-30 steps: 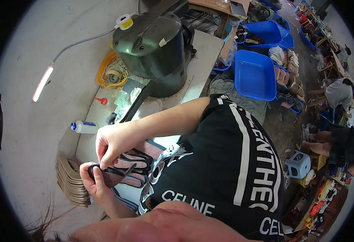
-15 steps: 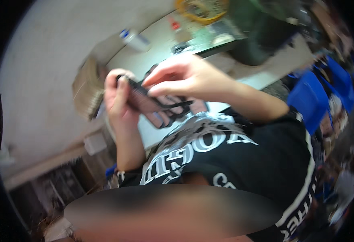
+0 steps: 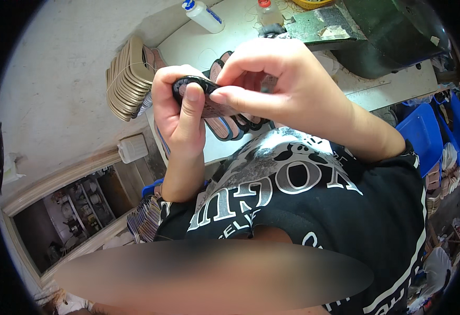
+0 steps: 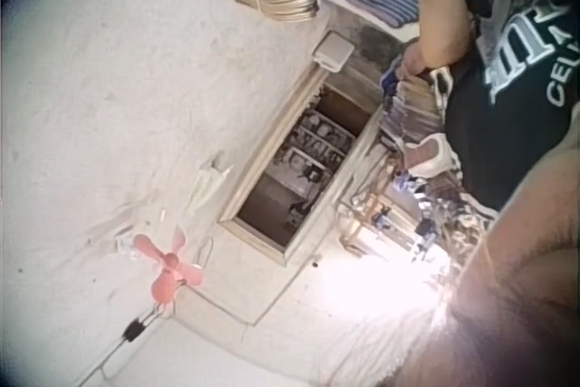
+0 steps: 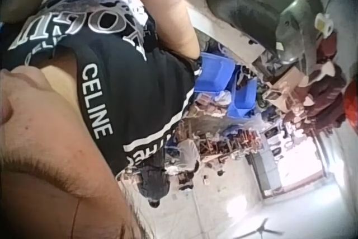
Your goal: Preparing and inspecting shoe soles by applying adhesive and checking alignment.
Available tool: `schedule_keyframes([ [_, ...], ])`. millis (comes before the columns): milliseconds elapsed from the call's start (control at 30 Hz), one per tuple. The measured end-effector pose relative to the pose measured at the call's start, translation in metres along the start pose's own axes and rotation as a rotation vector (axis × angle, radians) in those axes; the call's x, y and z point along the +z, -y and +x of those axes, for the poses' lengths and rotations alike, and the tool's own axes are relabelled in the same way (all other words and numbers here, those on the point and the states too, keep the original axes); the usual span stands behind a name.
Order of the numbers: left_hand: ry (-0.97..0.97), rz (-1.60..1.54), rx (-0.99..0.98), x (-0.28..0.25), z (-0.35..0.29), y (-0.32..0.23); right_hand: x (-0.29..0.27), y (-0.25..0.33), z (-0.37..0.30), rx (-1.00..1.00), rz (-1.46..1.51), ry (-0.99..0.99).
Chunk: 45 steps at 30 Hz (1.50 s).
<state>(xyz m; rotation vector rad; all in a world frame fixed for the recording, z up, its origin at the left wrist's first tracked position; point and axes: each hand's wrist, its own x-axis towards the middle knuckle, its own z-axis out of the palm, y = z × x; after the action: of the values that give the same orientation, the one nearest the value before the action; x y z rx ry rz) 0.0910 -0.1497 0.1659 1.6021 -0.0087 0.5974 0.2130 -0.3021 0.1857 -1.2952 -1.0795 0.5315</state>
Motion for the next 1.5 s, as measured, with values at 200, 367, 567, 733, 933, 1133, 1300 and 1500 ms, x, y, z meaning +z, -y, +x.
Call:
schedule_keyframes([
  [200, 0.046, 0.071, 0.123, -0.004, -0.004, 0.014, 0.007, -0.002, 0.000, -0.377, -0.491, -0.081],
  [367, 0.026, -0.149, 0.239, 0.003, -0.005, 0.018, 0.010, -0.008, -0.002, -0.462, -0.487, -0.074],
  [567, -0.007, -0.054, 0.141, -0.011, -0.023, 0.001, 0.008, -0.008, 0.001, -0.428, -0.338, -0.014],
  [733, 0.011, 0.431, 0.373, -0.021, -0.017, -0.018, 0.014, -0.006, 0.007, -0.435, -0.210, 0.055],
  [933, -0.059, 0.681, 0.664, -0.030, -0.011, -0.009, 0.019, -0.011, 0.012, -0.495, -0.212, 0.033],
  [1133, -0.133, 0.900, 0.826, -0.033, -0.018, -0.010, 0.019, -0.008, 0.013, -0.453, -0.257, 0.000],
  [1300, -0.180, 0.976, 0.869, -0.034, -0.023, -0.008, 0.021, -0.009, 0.014, -0.423, -0.240, -0.036],
  [1500, -0.091, 0.836, 0.761, -0.035, -0.021, -0.007, 0.023, -0.016, 0.015, -0.624, -0.374, -0.003],
])
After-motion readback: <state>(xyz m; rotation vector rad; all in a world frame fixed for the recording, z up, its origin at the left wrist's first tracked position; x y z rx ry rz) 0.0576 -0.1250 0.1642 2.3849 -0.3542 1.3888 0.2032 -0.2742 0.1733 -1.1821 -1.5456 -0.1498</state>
